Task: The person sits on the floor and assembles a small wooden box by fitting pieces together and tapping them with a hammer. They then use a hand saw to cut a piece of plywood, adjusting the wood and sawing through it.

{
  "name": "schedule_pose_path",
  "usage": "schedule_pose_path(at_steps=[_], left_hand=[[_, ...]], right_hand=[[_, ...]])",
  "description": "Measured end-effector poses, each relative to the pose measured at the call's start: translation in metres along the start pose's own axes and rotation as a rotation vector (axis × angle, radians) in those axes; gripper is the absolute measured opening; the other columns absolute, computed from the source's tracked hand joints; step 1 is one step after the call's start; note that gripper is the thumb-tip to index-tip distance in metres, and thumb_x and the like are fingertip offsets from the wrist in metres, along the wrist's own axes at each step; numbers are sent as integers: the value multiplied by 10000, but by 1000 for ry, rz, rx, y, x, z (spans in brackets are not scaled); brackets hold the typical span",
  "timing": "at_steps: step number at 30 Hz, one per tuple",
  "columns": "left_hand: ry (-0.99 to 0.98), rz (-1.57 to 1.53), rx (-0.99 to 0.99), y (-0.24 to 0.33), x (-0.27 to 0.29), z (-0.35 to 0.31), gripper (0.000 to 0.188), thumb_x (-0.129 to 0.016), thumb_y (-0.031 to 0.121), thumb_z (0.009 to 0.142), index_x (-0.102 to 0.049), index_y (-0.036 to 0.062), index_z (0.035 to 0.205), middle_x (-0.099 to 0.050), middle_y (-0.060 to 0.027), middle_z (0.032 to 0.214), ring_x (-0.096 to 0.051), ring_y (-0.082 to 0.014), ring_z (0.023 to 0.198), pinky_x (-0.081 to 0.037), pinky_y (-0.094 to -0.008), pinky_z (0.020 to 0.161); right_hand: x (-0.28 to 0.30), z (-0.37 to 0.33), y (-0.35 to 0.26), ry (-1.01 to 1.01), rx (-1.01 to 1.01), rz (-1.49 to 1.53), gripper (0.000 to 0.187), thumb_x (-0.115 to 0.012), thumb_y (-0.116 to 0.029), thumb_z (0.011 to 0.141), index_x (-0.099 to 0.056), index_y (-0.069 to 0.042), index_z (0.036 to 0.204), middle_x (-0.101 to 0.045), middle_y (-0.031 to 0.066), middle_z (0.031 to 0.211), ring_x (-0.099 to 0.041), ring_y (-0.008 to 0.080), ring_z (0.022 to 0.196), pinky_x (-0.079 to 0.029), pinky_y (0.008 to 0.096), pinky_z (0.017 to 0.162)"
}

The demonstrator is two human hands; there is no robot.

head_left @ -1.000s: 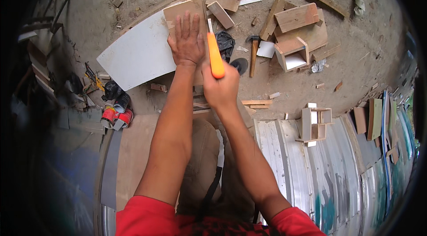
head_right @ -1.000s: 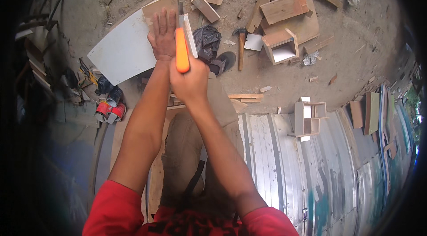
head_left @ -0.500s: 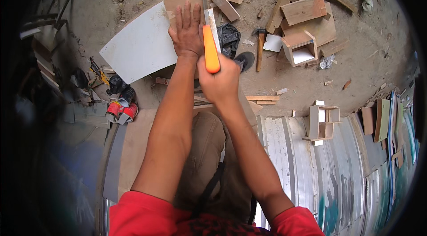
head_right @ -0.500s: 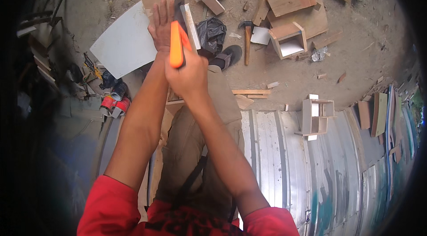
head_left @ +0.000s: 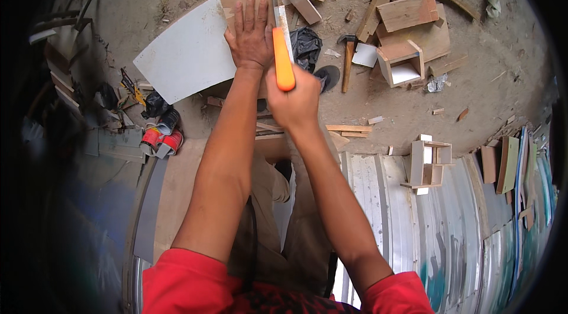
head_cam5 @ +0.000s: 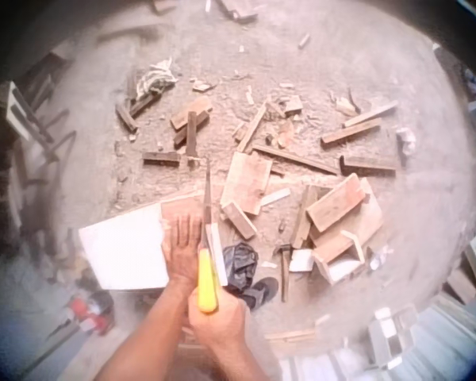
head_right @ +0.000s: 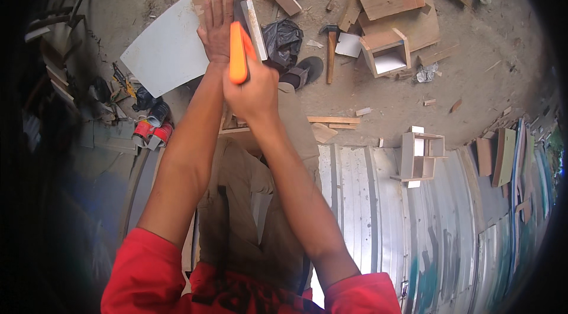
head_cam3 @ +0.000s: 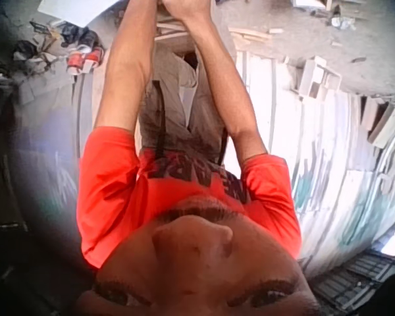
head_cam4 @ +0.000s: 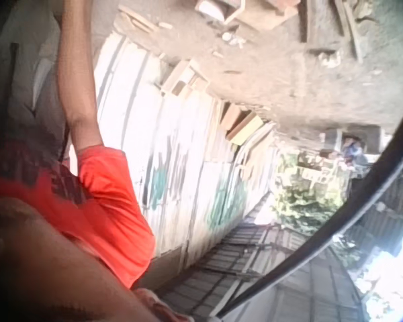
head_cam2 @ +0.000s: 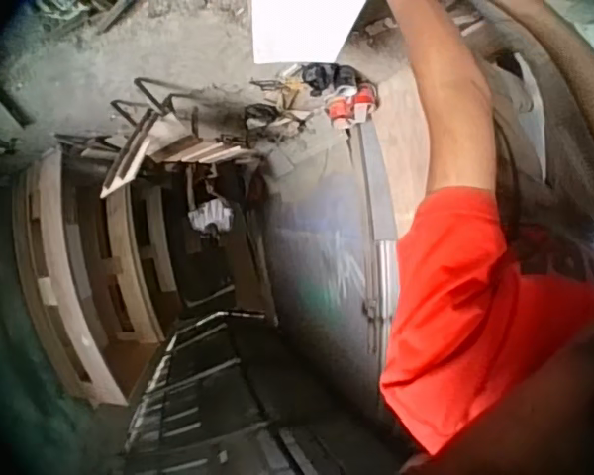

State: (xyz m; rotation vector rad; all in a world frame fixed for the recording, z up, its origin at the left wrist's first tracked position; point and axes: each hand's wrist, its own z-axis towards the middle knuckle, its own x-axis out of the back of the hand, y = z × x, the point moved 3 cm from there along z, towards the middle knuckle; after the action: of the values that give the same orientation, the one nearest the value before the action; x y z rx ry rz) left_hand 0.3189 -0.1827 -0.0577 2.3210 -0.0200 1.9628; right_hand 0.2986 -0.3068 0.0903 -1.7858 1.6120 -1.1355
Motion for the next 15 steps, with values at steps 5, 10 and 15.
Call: schedule_pose_path(at_steps=[5,10,15], left_hand=[[-17,54,28,-1,-2,12,686,-492,342,944,-223,381,1575,-171,61,1661,-180,-193,1517,-336,-563,996],[29,17,9,6,-2,4,659,-522,401,916,-327,366,1544,-241,70,1639,-205,-176,1507,-263,-563,1070],[51,-114,-9,4,3,6,684,-534,372,896,-318,377,1545,-245,80,1637,-223,-177,1499,-269,-570,1074]], right_hand=[[-22,82,3,84,-15,99,253,-661,-206,856,-640,41,807,-653,178,668,-633,272,612,-489,373,603],[-21,55,31,173,73,204,297,-696,-246,894,-648,35,809,-636,149,638,-615,178,584,-479,341,588],[-16,34,4,259,205,199,255,-678,-178,913,-619,21,765,-582,83,583,-541,129,544,-442,303,543]])
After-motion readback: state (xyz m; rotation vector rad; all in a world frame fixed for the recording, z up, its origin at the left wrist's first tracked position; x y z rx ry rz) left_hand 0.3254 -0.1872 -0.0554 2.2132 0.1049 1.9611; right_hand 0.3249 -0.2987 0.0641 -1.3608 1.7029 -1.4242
